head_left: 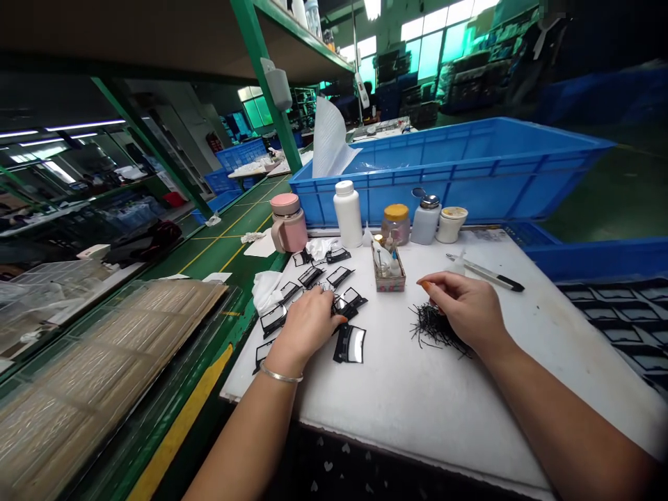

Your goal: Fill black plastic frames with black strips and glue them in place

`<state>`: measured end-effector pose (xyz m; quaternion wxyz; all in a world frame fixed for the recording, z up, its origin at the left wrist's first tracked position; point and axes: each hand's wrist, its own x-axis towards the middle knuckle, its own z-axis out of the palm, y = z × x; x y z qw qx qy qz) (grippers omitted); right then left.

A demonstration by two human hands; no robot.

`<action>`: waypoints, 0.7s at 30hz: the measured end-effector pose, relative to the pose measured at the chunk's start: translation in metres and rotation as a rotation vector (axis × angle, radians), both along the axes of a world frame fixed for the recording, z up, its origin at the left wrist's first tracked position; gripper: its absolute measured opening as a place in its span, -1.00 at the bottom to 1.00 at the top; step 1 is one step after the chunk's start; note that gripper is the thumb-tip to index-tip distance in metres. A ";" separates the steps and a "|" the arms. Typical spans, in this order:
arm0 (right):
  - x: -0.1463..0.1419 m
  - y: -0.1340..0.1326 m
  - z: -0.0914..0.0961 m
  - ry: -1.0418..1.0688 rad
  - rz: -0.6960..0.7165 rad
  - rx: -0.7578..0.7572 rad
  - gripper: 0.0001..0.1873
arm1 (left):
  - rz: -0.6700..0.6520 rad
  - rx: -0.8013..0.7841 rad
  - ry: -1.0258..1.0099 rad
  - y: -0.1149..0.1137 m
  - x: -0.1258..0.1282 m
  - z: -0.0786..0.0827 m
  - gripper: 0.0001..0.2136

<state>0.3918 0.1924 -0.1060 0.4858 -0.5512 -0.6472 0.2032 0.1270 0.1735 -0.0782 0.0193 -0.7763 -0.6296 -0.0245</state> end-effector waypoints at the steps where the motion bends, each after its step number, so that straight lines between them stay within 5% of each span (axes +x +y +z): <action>1: 0.000 -0.001 0.001 0.009 -0.001 -0.002 -0.80 | 0.007 -0.002 0.011 0.001 0.001 -0.001 -0.73; 8: 0.002 -0.002 0.005 0.060 0.009 -0.003 -0.83 | 0.047 0.042 -0.040 0.001 0.002 -0.004 -0.69; 13: 0.002 -0.002 0.002 0.078 0.029 -0.010 -0.83 | 0.058 0.055 -0.291 0.003 -0.003 -0.002 -0.92; 21: 0.001 -0.004 0.008 0.135 0.077 -0.058 -0.84 | 0.054 0.150 -0.525 0.000 -0.008 0.018 -0.90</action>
